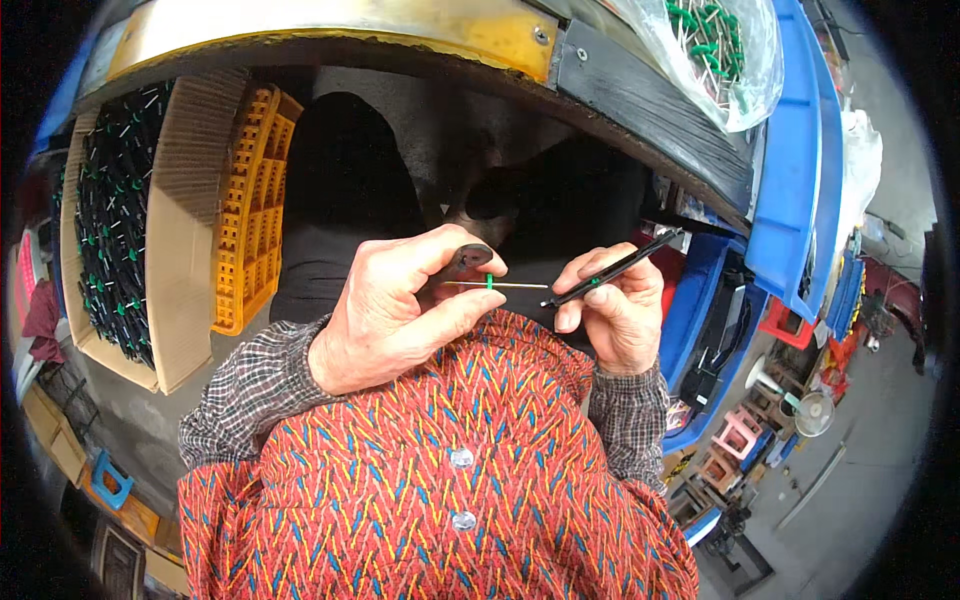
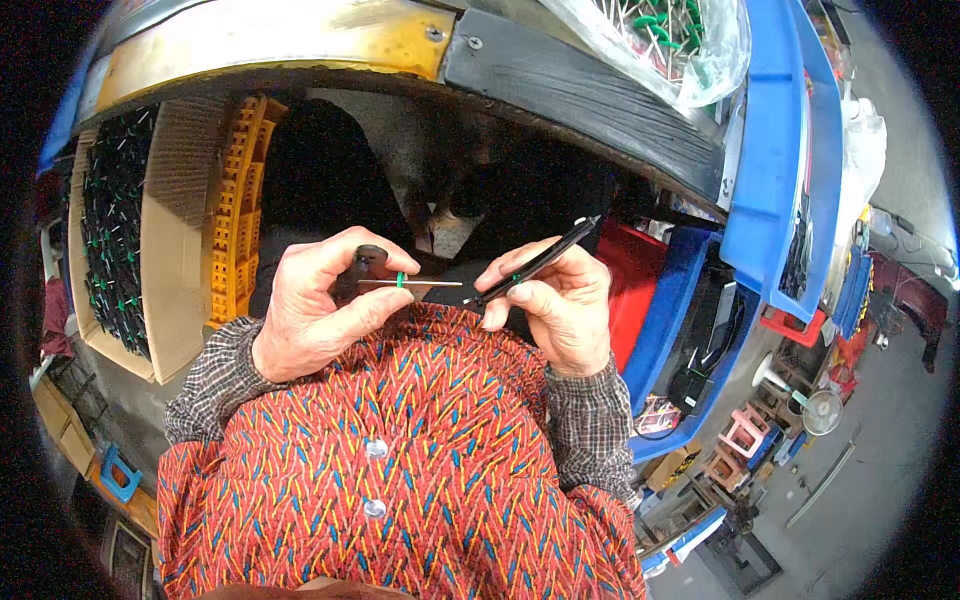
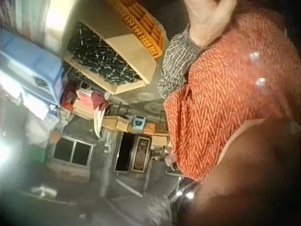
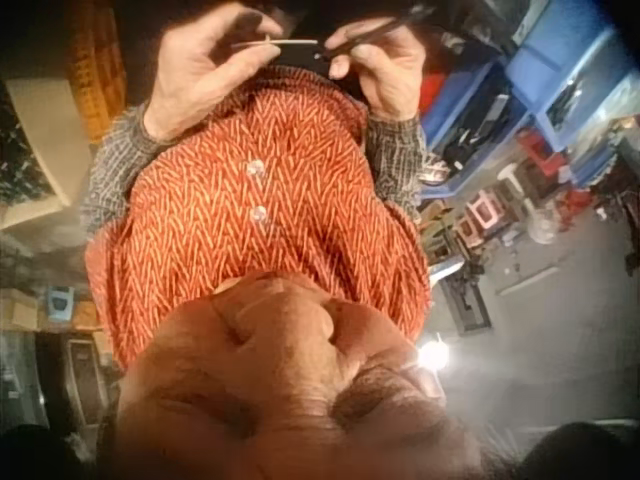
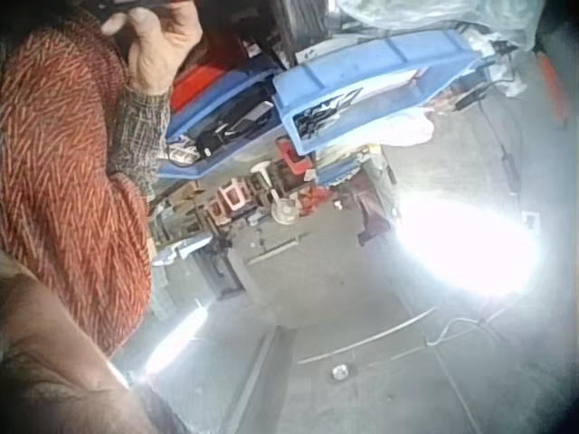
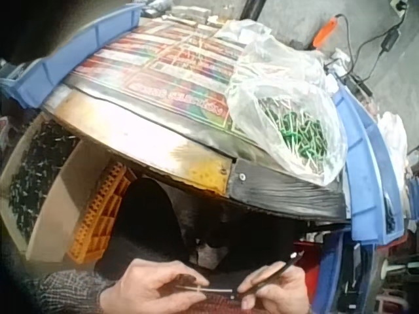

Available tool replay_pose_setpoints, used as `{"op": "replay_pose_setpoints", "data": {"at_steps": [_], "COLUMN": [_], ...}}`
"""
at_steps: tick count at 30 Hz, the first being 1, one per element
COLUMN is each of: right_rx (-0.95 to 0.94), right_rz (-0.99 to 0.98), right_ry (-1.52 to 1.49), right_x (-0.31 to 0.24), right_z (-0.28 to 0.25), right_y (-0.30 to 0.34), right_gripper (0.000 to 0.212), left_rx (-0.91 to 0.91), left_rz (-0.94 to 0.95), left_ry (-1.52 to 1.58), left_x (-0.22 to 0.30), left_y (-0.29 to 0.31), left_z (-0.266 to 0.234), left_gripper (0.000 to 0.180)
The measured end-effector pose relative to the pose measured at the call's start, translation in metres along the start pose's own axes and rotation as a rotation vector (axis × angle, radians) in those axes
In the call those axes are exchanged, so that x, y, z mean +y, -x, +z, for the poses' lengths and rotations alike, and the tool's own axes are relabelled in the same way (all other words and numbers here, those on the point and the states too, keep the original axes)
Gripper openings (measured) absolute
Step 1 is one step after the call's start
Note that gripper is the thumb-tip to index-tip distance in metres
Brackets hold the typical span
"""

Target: The person assembles components by inserting pins with green rings into black plastic pieces, places the assembled parts into a cardboard box, and takes additional pieces from trays to assemble more.

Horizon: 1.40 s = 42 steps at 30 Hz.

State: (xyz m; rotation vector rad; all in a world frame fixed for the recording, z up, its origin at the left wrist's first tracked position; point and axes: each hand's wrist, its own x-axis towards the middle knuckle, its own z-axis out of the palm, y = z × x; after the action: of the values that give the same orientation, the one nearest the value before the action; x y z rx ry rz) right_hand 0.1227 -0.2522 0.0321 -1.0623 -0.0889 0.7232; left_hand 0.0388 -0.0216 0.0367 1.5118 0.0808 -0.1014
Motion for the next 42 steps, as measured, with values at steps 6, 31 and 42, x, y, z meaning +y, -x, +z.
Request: {"op": "replay_pose_setpoints", "data": {"at_steps": [6, 31, 42], "right_rx": [-0.018, -0.019, -0.028], "right_rz": [-0.038, -0.005, -0.027], "right_ry": [-0.061, -0.052, -0.027], "right_x": [0.016, 0.032, 0.031], "right_z": [-0.005, -0.007, -0.005], "right_y": [-0.002, -0.014, -0.011], "right_gripper": [0.019, 0.015, 0.019], "left_rx": [-0.024, -0.032, 0.005], "left_rz": [-0.013, 0.052, 0.19], "left_ry": [0.046, -0.078, -0.18], "left_x": [-0.004, -0.017, -0.018], "left_y": [-0.013, -0.025, -0.023], "left_z": [0.009, 0.012, 0.014], "left_gripper": [0.016, 0.018, 0.021]}}
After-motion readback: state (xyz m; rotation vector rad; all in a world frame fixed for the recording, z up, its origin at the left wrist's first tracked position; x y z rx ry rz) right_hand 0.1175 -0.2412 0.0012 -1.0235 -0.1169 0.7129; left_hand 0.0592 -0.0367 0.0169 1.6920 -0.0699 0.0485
